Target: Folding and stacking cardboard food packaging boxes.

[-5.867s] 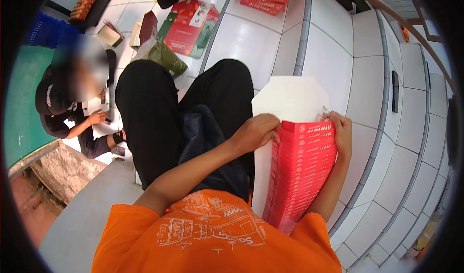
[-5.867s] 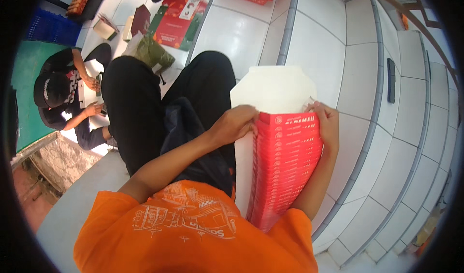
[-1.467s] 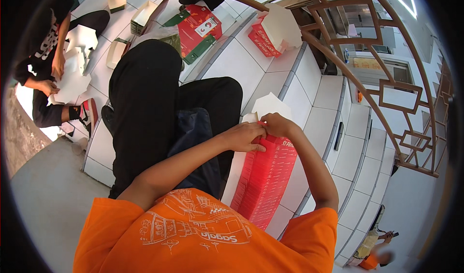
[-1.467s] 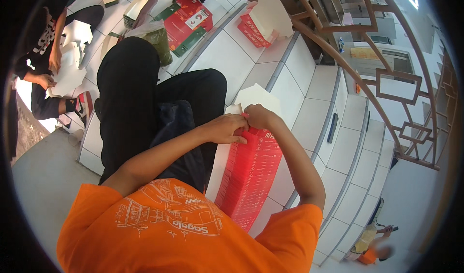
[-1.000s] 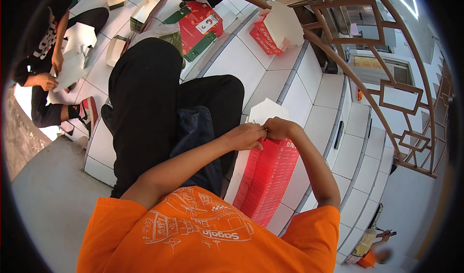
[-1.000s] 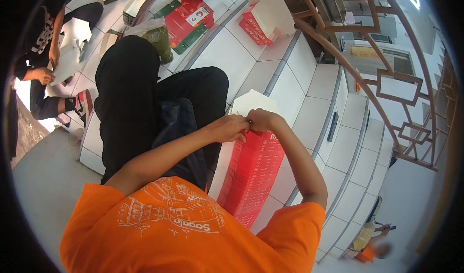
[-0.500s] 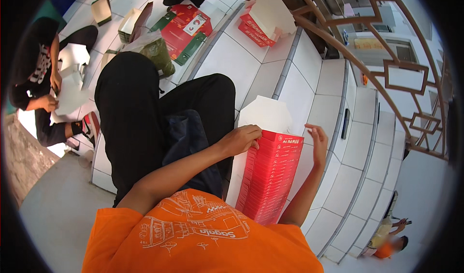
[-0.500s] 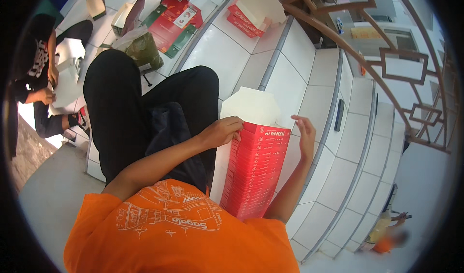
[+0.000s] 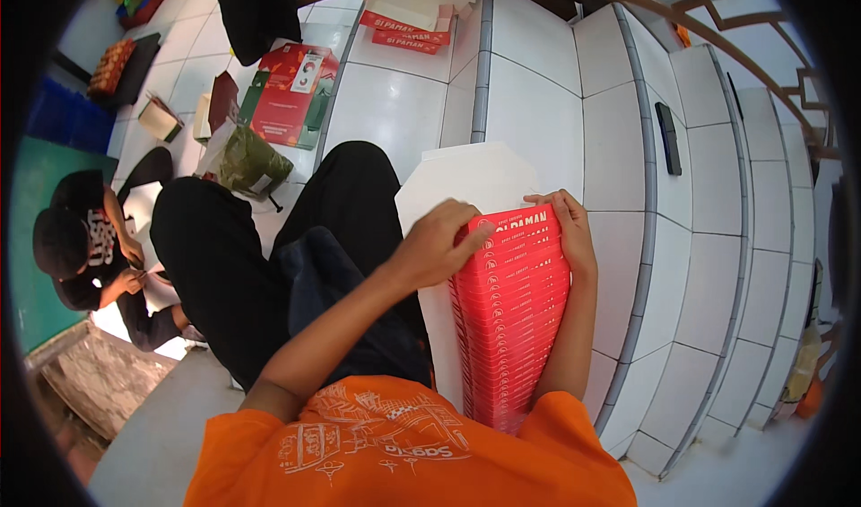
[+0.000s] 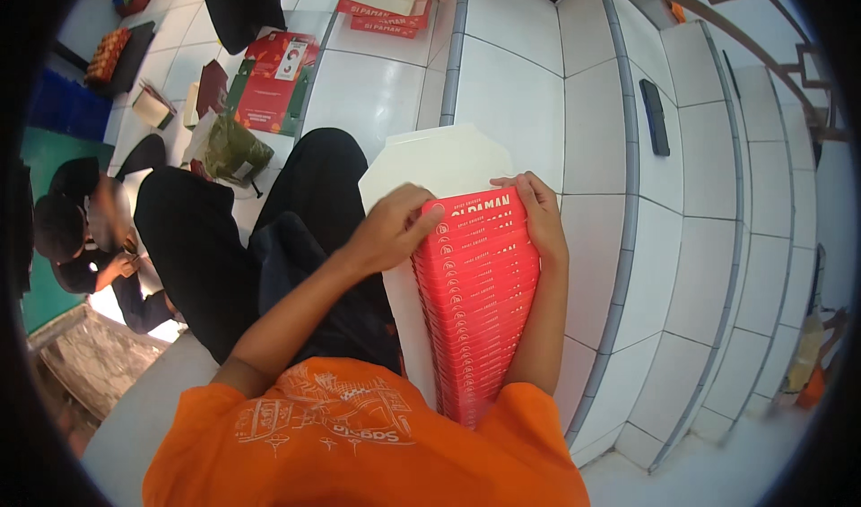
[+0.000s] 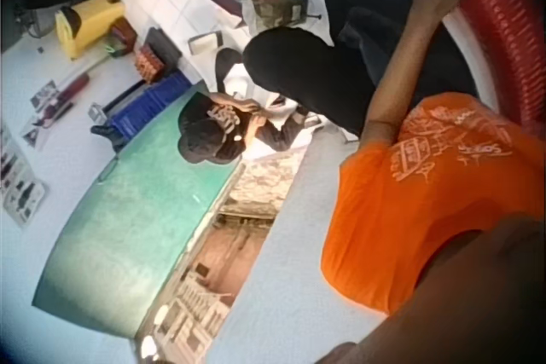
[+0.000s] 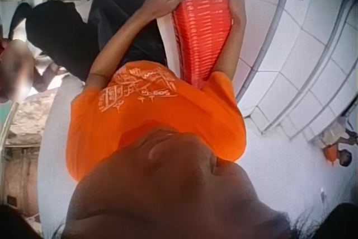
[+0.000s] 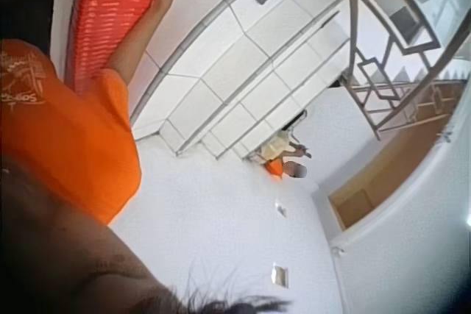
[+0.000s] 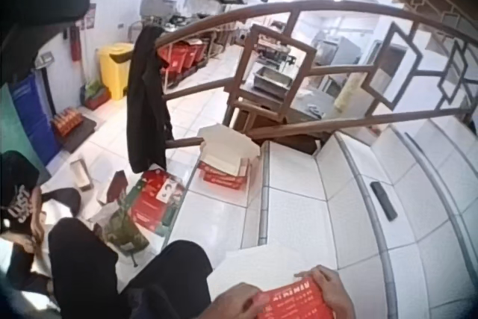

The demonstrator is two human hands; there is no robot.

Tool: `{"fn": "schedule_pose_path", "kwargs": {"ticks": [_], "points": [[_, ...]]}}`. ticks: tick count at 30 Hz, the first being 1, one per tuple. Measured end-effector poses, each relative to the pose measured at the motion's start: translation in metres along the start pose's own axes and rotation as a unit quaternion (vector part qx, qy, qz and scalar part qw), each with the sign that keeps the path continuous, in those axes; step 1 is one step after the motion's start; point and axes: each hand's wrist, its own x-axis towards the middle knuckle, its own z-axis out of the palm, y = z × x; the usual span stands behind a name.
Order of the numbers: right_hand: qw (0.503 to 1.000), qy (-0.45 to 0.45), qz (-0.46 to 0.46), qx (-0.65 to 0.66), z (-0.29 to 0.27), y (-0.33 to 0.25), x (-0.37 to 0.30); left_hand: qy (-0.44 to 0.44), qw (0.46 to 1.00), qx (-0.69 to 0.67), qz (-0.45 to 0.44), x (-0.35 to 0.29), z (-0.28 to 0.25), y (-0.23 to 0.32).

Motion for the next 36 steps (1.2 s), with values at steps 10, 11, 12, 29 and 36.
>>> {"fn": "schedule_pose_path", "kwargs": {"ticks": [10, 11, 12, 29, 36], "points": [[0.998, -0.001, 0.006, -0.068, -0.002, 0.004, 0.002, 0.043, 0.997, -0.040, -0.049, -0.009, 0.019, -0.003], [0.998, 0.017, 0.007, -0.063, 0.001, 0.005, 0.002, 0.050, 0.997, -0.039, -0.047, -0.011, 0.016, -0.007], [0.998, 0.034, 0.008, -0.060, 0.002, 0.007, 0.002, 0.065, 0.998, 0.000, 0.019, -0.012, 0.017, -0.015], [0.885, -0.148, -0.040, -0.441, -0.086, -0.032, 0.082, 0.006, 0.997, -0.065, 0.031, 0.000, 0.057, -0.033], [0.822, -0.156, -0.296, -0.461, 0.090, -0.100, 0.291, -0.124, 0.980, -0.152, 0.038, 0.010, 0.045, -0.048]]}}
